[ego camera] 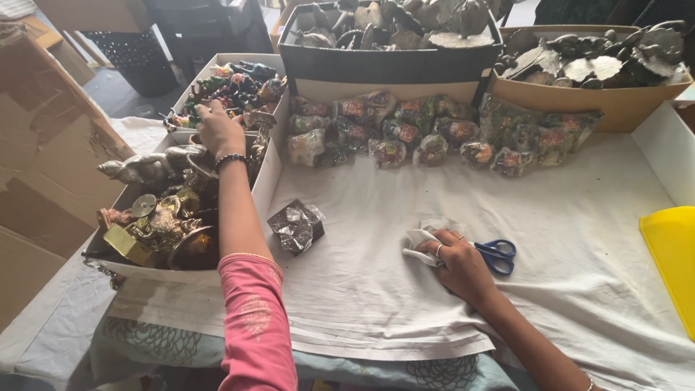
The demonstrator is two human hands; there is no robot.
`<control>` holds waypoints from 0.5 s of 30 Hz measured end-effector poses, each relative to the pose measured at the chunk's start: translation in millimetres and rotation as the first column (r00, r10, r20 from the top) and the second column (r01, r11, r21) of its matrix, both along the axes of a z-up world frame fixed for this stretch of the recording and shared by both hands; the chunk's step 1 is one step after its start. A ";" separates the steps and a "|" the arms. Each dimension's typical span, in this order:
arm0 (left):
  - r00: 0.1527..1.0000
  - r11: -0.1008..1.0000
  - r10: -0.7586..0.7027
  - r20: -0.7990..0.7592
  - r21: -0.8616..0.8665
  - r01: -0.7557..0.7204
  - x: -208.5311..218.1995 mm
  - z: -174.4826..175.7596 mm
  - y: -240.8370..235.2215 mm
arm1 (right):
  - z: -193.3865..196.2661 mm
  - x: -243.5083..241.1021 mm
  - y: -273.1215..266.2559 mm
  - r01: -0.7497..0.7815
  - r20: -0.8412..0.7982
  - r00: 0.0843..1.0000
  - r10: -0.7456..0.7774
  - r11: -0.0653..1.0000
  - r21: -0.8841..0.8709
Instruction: The person unwraps a small decorative figurine from a plastic bag using scissors, then wraps it in a new plastic bag and seals it with tape. They then pick up a second figurine and wipe it with a white cloth.
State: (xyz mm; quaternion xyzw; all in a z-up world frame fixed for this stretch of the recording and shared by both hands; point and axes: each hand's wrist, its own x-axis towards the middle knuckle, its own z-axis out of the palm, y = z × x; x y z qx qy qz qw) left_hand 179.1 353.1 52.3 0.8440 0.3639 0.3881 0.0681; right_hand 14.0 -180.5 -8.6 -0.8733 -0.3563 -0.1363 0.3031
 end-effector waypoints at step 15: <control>0.131 -0.105 -0.067 0.989 -0.137 0.985 -43.2 52.6 -36.5 | -3.6 -0.2 -0.4 0.045 -0.006 0.999 -0.045 0.998 -0.036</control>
